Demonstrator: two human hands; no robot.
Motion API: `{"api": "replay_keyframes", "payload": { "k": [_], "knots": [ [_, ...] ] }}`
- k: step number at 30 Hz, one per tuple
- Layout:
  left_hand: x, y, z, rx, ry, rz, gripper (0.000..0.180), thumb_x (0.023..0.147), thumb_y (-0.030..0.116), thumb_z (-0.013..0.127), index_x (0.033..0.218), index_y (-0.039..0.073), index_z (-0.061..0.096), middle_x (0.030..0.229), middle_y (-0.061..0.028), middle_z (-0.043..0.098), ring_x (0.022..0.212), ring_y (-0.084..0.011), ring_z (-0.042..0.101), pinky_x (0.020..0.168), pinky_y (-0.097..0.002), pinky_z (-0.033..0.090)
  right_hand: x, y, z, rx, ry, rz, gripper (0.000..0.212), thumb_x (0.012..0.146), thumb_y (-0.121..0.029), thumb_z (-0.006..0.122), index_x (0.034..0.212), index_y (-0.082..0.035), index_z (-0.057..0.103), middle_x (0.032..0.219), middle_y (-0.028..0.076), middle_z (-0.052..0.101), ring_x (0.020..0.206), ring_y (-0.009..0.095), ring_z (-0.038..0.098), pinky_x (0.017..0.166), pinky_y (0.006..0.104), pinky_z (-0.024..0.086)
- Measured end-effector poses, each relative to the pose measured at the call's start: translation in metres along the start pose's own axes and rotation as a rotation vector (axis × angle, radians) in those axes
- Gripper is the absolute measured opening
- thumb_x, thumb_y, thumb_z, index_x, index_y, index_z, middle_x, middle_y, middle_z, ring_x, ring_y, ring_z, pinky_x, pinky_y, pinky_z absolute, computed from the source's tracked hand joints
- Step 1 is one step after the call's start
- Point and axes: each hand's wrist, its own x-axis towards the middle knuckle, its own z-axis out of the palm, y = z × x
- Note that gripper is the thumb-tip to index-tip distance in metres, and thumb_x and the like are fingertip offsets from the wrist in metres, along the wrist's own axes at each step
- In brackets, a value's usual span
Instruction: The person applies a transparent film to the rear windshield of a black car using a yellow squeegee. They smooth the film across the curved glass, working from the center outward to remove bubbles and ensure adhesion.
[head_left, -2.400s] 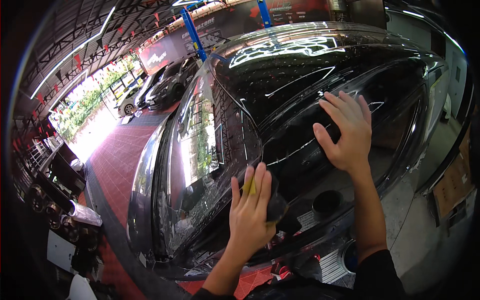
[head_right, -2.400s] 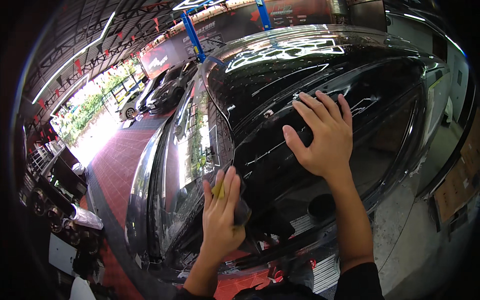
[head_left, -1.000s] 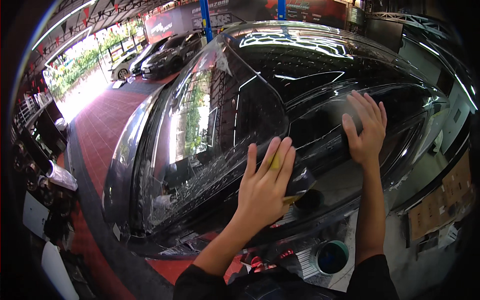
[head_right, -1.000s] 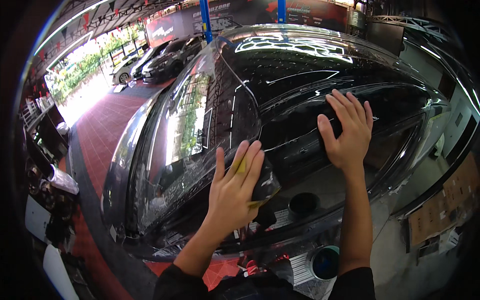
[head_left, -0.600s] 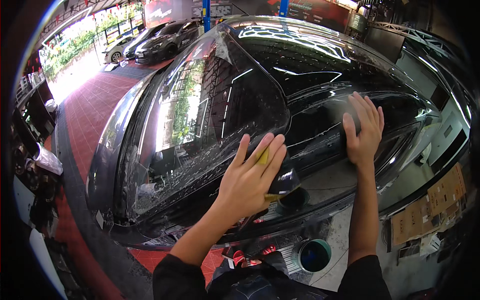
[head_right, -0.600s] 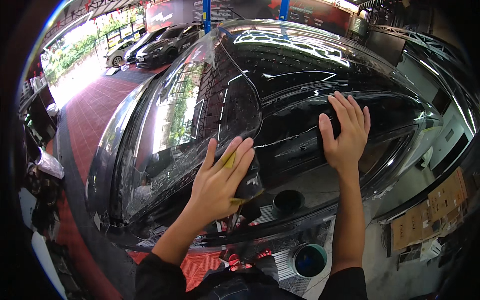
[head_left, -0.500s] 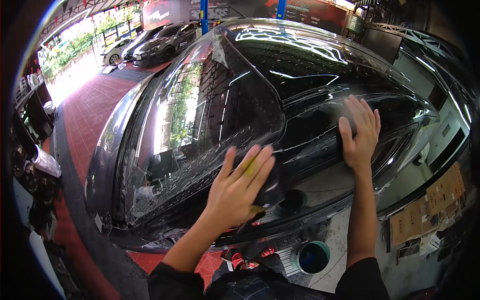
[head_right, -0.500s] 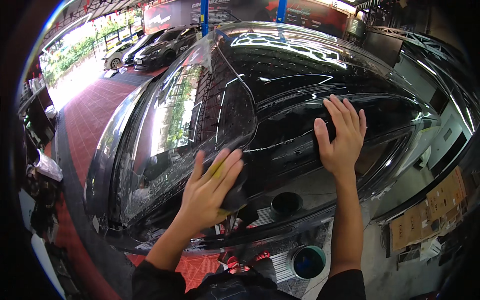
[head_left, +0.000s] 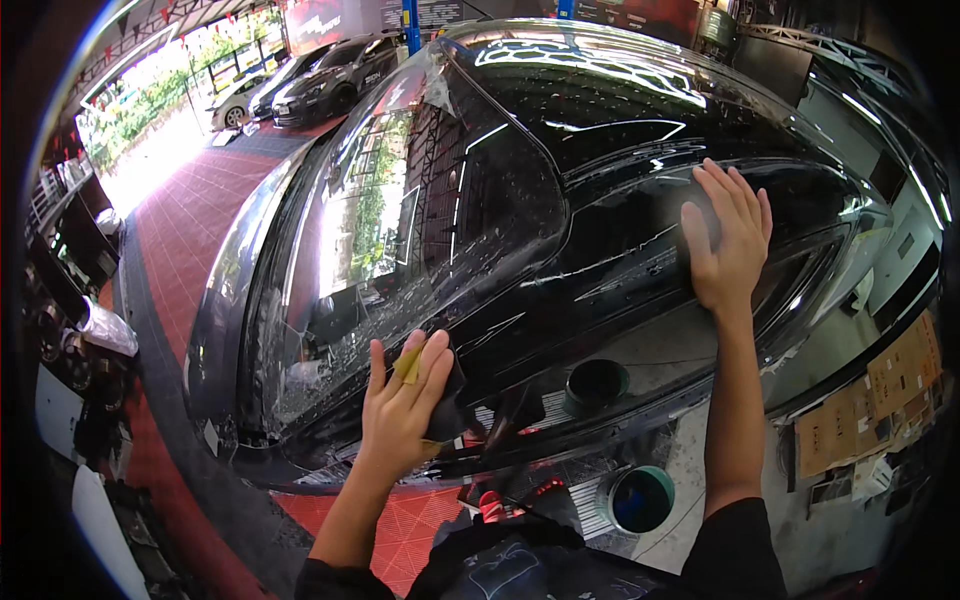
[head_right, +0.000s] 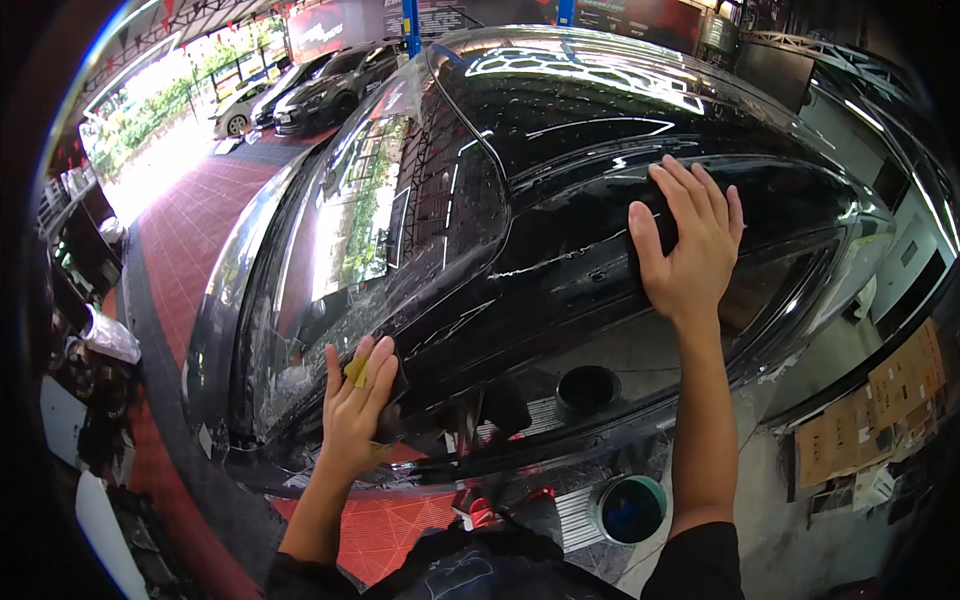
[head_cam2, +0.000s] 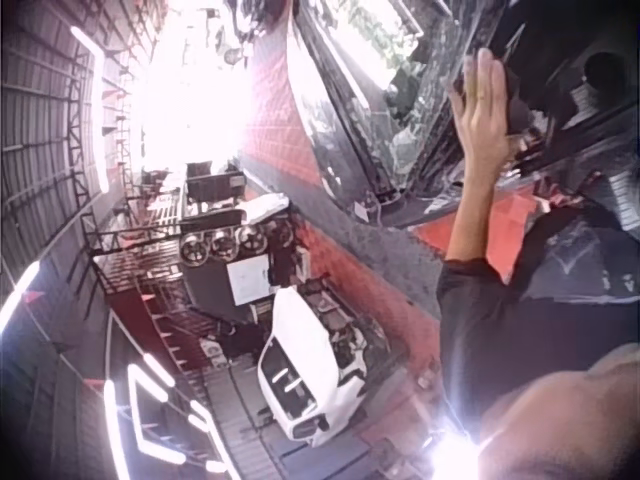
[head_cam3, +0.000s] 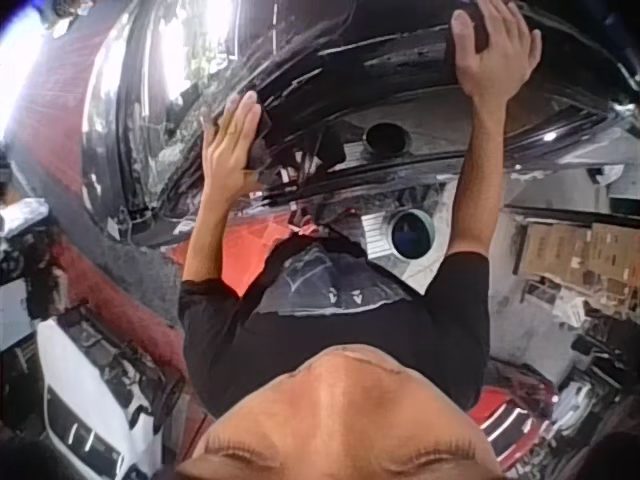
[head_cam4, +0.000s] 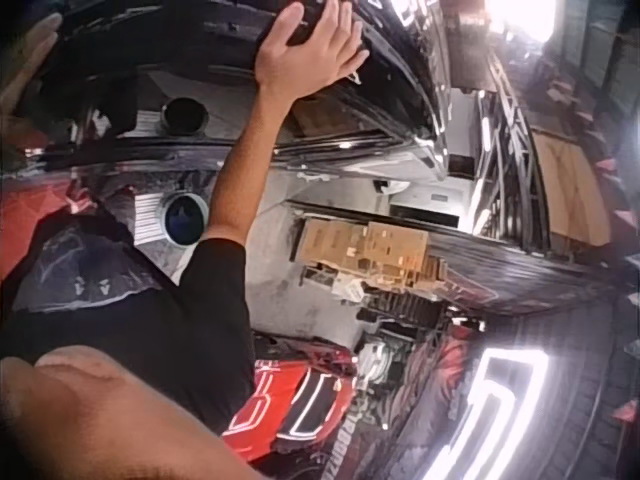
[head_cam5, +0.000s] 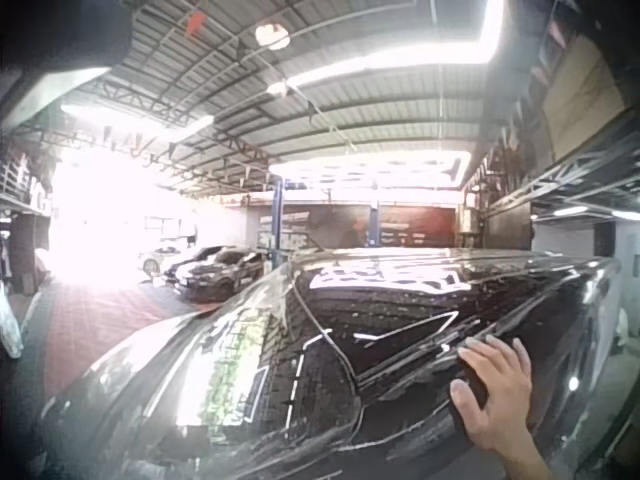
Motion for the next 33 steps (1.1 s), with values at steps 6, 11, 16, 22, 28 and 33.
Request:
{"api": "replay_keyframes", "payload": {
  "k": [6,11,16,22,28,33],
  "knots": [
    [0.09,0.044,0.01,0.031,-0.078,0.108,0.096,0.065,0.031,0.081,0.147,-0.002,0.043,0.16,-0.0156,0.037,0.15,-0.033,0.031,0.123,-0.0602,0.014,-0.008,0.005,0.011,-0.007,0.02,-0.008,0.037,0.093,-0.036,0.065,0.124,-0.015,0.069,0.132,0.003,0.067,0.131,0.026,0.055,0.119,0.0466,0.026],
    [0.034,0.017,0.007,0.097,-0.074,0.078,0.088,0.069,0.029,0.077,0.146,-0.001,0.047,0.16,-0.0145,0.038,0.149,-0.0323,0.035,0.12,-0.0668,0.008,-0.005,0.008,0.0,-0.049,0.015,-0.029,0.04,0.091,-0.037,0.066,0.124,-0.015,0.069,0.132,0.003,0.066,0.131,0.026,0.054,0.119,0.0465,0.026],
    [0.088,0.036,0.0,0.124,-0.17,0.166,0.08,0.077,0.028,0.07,0.147,0.0,0.044,0.163,-0.0119,0.034,0.151,-0.0297,0.03,0.12,-0.0671,0.011,-0.009,-0.002,0.012,-0.008,0.038,-0.015,0.04,0.091,-0.04,0.066,0.121,-0.013,0.07,0.129,0.003,0.067,0.128,0.026,0.056,0.118,0.0476,0.027],
    [0.115,0.048,0.002,0.17,-0.211,0.297,0.083,0.075,0.026,0.072,0.15,0.003,0.042,0.163,-0.01,0.033,0.15,-0.0328,0.031,0.119,-0.069,0.012,-0.011,0.008,0.008,-0.013,0.058,-0.026,0.042,0.091,-0.042,0.065,0.121,-0.012,0.07,0.13,0.004,0.067,0.129,0.027,0.055,0.117,0.0486,0.027],
    [0.093,0.035,0.006,0.277,-0.206,0.304,0.089,0.071,0.033,0.076,0.149,0.006,0.044,0.164,-0.0073,0.032,0.15,-0.0343,0.032,0.116,-0.0712,0.016,-0.011,-0.006,0.015,0.026,0.116,0.034,0.042,0.088,-0.042,0.068,0.115,-0.01,0.071,0.124,0.004,0.068,0.125,0.026,0.057,0.117,0.0512,0.029],
    [0.161,0.068,0.008,0.328,-0.269,0.393,0.094,0.068,0.031,0.079,0.151,0.008,0.042,0.163,-0.007,0.033,0.148,-0.0351,0.034,0.115,-0.0723,0.017,-0.015,0.004,0.02,0.015,0.114,0.008,0.044,0.09,-0.044,0.065,0.116,-0.009,0.071,0.125,0.005,0.068,0.125,0.026,0.057,0.116,0.0511,0.029]
  ]
}}
